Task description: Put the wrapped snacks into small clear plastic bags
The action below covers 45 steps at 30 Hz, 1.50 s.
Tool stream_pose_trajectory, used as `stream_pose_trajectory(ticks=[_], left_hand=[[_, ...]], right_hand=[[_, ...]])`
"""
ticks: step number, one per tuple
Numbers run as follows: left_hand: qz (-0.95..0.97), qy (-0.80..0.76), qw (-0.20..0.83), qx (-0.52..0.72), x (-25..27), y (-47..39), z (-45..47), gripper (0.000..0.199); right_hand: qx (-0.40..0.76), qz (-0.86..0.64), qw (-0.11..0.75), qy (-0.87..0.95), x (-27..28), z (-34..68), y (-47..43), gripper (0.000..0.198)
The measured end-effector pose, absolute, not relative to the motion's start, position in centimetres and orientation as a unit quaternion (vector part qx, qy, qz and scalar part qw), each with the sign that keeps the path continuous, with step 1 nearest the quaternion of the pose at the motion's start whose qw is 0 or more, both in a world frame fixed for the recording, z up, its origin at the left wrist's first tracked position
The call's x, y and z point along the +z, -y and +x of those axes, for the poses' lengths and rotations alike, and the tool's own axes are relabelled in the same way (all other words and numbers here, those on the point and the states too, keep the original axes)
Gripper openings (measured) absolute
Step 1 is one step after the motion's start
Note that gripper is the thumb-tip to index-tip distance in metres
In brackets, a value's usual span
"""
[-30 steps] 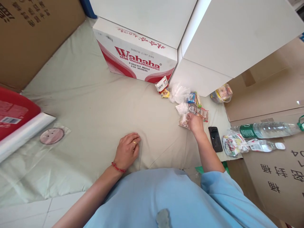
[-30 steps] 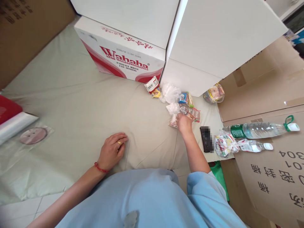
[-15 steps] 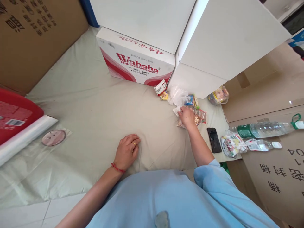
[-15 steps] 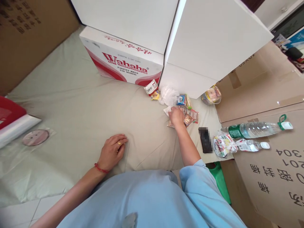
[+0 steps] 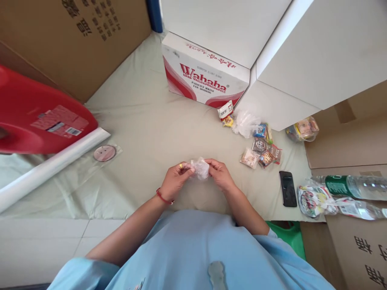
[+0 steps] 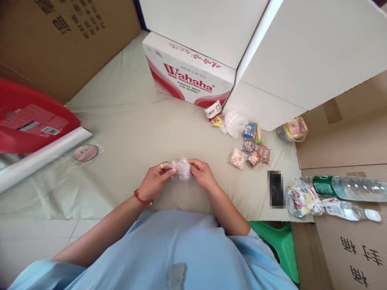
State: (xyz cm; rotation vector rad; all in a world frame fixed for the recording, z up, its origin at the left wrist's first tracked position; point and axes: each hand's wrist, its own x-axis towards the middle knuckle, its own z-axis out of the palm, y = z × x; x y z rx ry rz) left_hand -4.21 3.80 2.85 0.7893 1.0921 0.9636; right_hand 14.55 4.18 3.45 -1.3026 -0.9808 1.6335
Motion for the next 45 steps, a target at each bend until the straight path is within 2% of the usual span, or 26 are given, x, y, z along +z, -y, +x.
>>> stream_pose_trajectory(ticks=[5,8,13,18,21,23,25,31,35,38,42,45], left_hand=[[0.267,-0.512,0.656,0.486,2.5,-4.9,-4.5,0.05],[0.23,-0.497,0.665,0.508,2.8,-5.3,-4.3,0.052],[0.2,-0.497,0.675,0.507,3.4,-5.7,-4.1,0.058],[0.243,-0.505,0.655,0.506,3.2,-5.4,-4.1,0.058],[0.276,-0.492,0.66,0.497,3.1,-5.1,-3.8,0.056],[0.291,-0.489,0.659,0.491,3.3,-5.0,-3.8,0.055],[0.293,-0.489,0.666,0.482,3.7,-4.9,-4.2,0.057],[0.294,-0.454,0.733,0.413,4.9,-4.1,-4.8,0.064],[0.357,-0.453,0.739,0.347,4.3,-3.6,-3.0,0.054],[0.388,-0.457,0.718,0.352,3.6,-3.8,-2.2,0.046],[0.348,-0.469,0.711,0.391,3.0,-4.3,-3.1,0.042],[0.325,-0.467,0.711,0.413,3.0,-4.4,-4.2,0.043]], right_hand=[[0.56,-0.572,0.488,0.348,3.9,17.4,-4.1,0.033],[0.543,-0.585,0.497,0.34,4.0,18.4,-3.5,0.035],[0.518,-0.628,0.452,0.365,3.9,18.9,-1.7,0.039],[0.293,-0.632,0.422,0.58,5.1,19.2,-1.1,0.029],[0.249,-0.559,0.346,0.711,5.6,18.7,-1.6,0.033],[0.258,-0.526,0.314,0.747,5.4,18.1,-2.1,0.022],[0.29,-0.515,0.318,0.741,5.0,17.7,-2.5,0.014],[0.411,-0.562,0.388,0.603,4.8,17.0,-2.3,0.02],[0.519,-0.545,0.396,0.525,4.9,16.1,-2.1,0.026],[0.591,-0.536,0.416,0.435,4.7,16.2,-2.1,0.033],[0.593,-0.556,0.47,0.344,4.3,18.1,-2.0,0.04],[0.583,-0.573,0.472,0.331,3.9,19.8,-1.8,0.039]])
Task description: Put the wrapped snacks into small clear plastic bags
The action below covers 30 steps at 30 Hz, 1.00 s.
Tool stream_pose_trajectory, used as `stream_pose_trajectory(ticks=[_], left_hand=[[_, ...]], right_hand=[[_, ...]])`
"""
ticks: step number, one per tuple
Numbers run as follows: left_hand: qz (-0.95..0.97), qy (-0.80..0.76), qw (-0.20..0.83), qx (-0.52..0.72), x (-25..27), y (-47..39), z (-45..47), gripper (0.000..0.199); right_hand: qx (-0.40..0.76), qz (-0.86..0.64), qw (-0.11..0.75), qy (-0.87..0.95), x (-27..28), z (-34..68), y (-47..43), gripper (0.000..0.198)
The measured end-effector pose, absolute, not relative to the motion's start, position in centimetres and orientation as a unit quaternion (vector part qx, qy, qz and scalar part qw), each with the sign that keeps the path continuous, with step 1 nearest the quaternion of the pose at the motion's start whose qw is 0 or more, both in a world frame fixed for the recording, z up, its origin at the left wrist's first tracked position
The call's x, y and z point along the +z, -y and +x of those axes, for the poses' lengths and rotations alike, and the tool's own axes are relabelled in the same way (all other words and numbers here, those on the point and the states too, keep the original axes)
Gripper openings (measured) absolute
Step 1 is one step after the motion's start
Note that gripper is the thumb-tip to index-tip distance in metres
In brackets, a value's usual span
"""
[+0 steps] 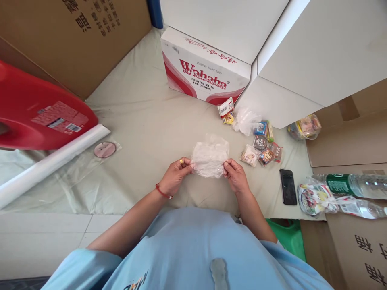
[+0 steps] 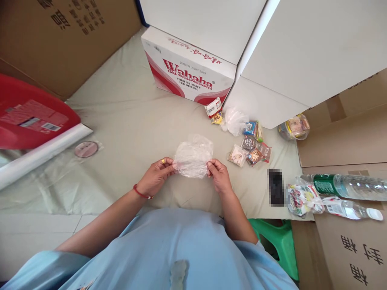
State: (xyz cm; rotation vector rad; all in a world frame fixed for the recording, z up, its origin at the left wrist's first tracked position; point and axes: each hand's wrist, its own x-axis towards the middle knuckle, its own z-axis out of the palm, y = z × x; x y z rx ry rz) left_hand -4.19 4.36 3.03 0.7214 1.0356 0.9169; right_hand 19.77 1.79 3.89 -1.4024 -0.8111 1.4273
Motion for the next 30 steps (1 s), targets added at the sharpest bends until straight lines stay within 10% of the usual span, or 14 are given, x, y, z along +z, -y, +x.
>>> stream_pose_trajectory(ticks=[9,18,30], left_hand=[[0.455,-0.453,0.637,0.427,3.4,-3.1,-3.6,0.034],[0.599,-0.466,0.514,0.4,3.7,-2.6,-3.2,0.024],[0.453,-0.502,0.603,0.424,3.2,-3.3,-3.7,0.051]], right_hand=[[0.458,-0.632,0.465,0.417,4.1,20.0,-1.5,0.038],[0.688,-0.456,0.493,0.273,6.6,16.5,-2.0,0.093],[0.642,-0.519,0.507,0.247,4.4,18.2,-2.0,0.035]])
